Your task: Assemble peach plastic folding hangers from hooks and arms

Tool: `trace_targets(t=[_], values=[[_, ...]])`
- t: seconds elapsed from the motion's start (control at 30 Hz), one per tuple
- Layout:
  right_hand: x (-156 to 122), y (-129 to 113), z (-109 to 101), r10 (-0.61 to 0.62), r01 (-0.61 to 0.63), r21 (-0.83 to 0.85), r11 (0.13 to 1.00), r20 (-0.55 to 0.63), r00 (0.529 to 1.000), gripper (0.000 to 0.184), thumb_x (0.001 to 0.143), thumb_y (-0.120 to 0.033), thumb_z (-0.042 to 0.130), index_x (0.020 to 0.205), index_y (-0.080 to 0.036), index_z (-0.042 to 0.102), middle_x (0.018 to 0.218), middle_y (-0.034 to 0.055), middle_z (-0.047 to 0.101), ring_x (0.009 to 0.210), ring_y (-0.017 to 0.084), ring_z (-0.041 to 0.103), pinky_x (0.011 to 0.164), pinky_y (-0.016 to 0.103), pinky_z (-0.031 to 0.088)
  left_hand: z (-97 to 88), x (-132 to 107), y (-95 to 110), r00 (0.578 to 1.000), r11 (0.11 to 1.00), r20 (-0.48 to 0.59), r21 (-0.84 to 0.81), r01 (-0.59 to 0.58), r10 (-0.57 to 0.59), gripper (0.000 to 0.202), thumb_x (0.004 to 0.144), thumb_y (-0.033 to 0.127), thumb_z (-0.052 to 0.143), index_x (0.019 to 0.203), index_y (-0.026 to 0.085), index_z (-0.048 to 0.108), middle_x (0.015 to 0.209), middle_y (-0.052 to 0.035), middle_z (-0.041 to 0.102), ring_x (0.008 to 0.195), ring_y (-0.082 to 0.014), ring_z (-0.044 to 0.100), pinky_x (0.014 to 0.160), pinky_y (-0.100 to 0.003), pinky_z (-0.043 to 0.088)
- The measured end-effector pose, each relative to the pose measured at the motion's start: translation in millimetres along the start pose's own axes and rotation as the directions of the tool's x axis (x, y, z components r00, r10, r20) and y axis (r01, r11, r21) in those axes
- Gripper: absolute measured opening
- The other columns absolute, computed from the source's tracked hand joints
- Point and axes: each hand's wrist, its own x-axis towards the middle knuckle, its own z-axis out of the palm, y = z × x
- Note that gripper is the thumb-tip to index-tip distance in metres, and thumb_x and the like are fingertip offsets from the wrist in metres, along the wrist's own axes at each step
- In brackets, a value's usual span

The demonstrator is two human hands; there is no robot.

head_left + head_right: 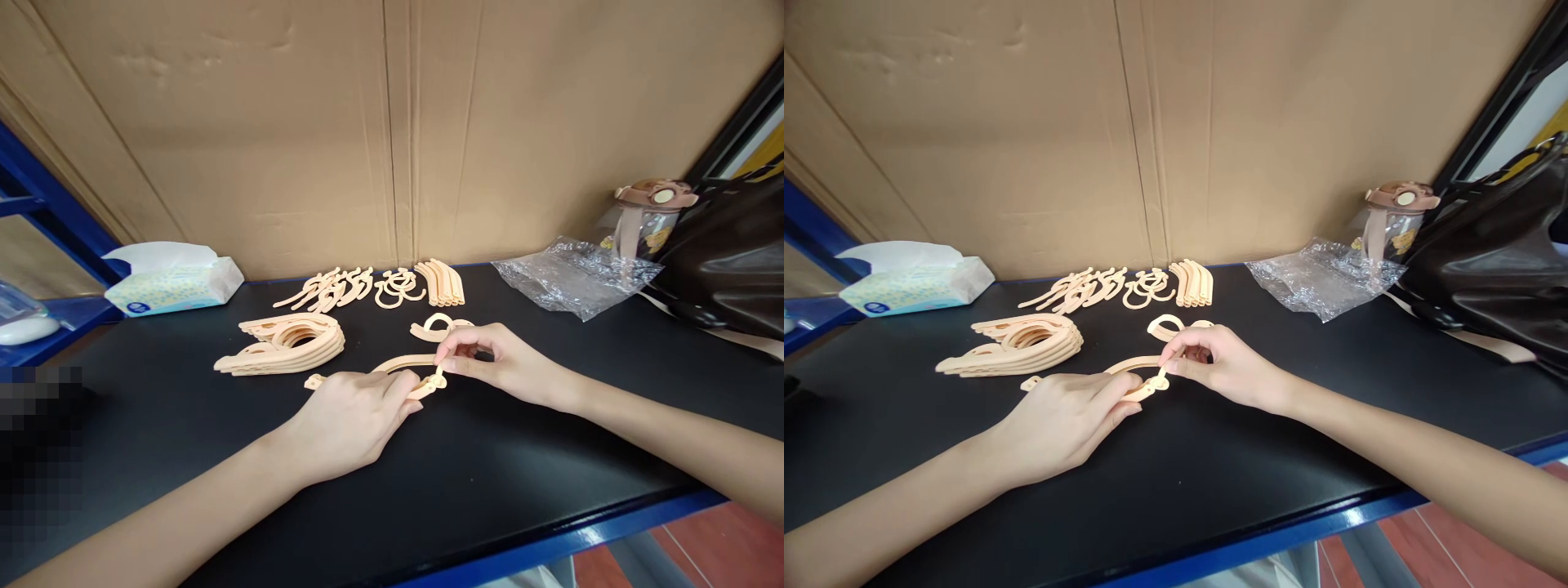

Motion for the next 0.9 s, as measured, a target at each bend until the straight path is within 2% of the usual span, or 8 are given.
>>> trace_targets(t=[0.2,0.4,0.9], values=[[-0.6,-1.9,1.2,-0.027,0.027,-0.02,0.999,-0.026,0.999,0.018,0.087,-0.034,0.057,0.085,-0.018,0.066,0.075,-0.001,0.056,0.067,0.011,0.047,0.063,0.025,0.037,-1.5,2.4,1.9,0.999,1.0,0.037,0.025,0.011,-0.012,0.02,0.098,0.024,0.031,0.087,0.017,0.047,0.064,0.0021,0.056,0.049,-0.0143,0.054,0.043,-0.026,0.029],[-1.2,-3.8,2.6,-0.051,0.048,-0.066,0.997,-0.037,0.998,0.017,0.088,-0.032,0.055,0.085,-0.019,0.066,0.077,-0.0008,0.059,0.066,0.011,0.047,0.062,0.025,0.037,-4.6,3.2,2.5,0.992,0.998,0.121,0.049,0.026,-0.032,0.018,0.097,0.025,0.036,0.082,0.017,0.044,0.06,0.0028,0.056,0.047,-0.0148,0.055,0.042,-0.026,0.024],[-3.2,-2.6,7.0,-0.064,0.063,-0.079,0.995,-0.019,0.998,0.015,0.09,-0.03,0.053,0.087,-0.019,0.064,0.076,-0.0004,0.059,0.066,0.011,0.048,0.062,0.024,0.039,-10.0,4.6,3.3,0.974,0.996,0.216,-0.039,0.077,-0.067,0.021,0.097,0.025,0.03,0.081,0.019,0.041,0.06,0.0025,0.054,0.049,-0.0156,0.052,0.044,-0.026,0.02]])
